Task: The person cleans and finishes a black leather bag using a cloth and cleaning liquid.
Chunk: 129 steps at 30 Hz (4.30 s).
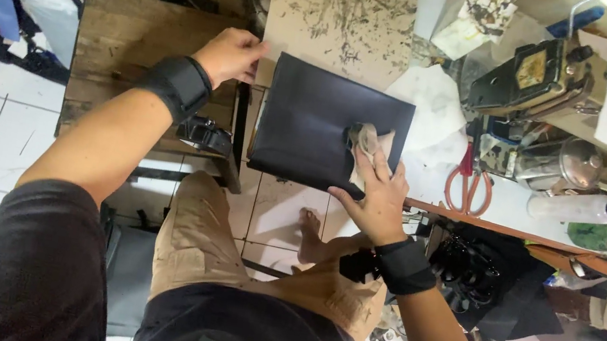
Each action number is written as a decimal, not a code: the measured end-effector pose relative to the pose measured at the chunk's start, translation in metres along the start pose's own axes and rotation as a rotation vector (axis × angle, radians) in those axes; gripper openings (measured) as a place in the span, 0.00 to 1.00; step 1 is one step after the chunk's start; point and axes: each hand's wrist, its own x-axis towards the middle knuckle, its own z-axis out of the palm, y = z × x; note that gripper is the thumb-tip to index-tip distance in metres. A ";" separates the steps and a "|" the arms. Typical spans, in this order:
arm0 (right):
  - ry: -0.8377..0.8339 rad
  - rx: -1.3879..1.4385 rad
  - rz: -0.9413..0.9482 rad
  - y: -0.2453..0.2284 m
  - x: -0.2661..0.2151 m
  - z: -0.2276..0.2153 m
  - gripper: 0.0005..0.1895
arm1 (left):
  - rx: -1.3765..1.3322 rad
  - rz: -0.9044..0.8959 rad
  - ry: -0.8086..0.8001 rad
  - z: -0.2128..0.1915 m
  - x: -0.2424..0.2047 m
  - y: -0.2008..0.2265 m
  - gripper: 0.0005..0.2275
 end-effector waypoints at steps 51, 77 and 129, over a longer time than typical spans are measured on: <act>0.033 0.260 0.045 0.011 0.002 -0.025 0.44 | -0.691 0.233 0.445 -0.114 -0.229 -0.105 0.19; -0.010 0.588 0.155 0.026 -0.007 -0.018 0.40 | 0.415 -0.268 0.755 -0.196 -0.233 -0.241 0.32; -0.001 0.143 -0.417 -0.121 0.060 0.078 0.36 | -0.580 0.075 0.219 0.097 -0.170 -0.038 0.09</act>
